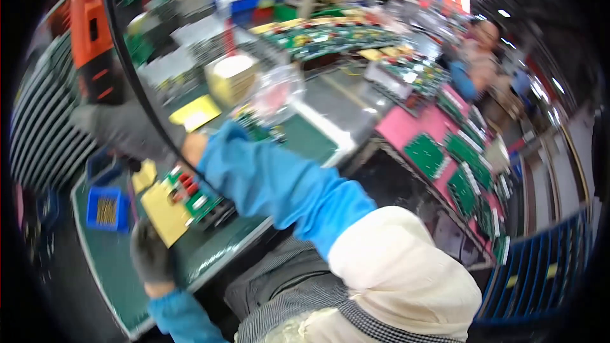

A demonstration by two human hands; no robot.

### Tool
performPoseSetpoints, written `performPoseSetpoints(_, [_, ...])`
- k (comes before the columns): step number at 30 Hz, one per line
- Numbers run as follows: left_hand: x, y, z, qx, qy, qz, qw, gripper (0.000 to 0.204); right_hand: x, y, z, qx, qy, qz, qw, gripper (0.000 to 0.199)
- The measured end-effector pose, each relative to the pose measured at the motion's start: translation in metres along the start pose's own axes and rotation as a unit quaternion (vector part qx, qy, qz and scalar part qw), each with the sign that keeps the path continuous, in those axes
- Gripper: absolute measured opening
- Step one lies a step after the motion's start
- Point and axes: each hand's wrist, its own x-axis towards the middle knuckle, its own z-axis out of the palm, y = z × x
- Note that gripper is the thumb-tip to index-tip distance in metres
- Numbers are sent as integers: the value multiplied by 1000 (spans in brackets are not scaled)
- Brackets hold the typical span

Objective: The recorder assembles an electronic circuit board onto a metal heatsink chassis, securing it with screws and applying thermal paste.

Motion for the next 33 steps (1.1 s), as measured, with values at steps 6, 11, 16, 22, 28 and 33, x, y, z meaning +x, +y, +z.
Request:
performPoseSetpoints(6, [-34,-8,12,458,113,135,871,32,-36,-62,-5,76,21,6,997,37])
performPoseSetpoints(11, [-42,-13,30,624,70,301,717,29,-60,-64,-13,110,44,-46,992,36])
performPoseSetpoints(16, [-88,-23,122,451,167,219,849,31,-73,-71,-4,189,42,-37,980,35])
performPoseSetpoints(22, [-78,-50,172,504,135,226,822,49,-100,-59,-26,49,29,-88,995,26])
performPoseSetpoints(28, [-61,-61,179,492,46,221,841,46,-103,-68,-54,32,15,-48,998,53])
performPoseSetpoints(33, [-63,-56,178,529,70,185,825,48,-102,-56,-50,94,10,-57,994,57])
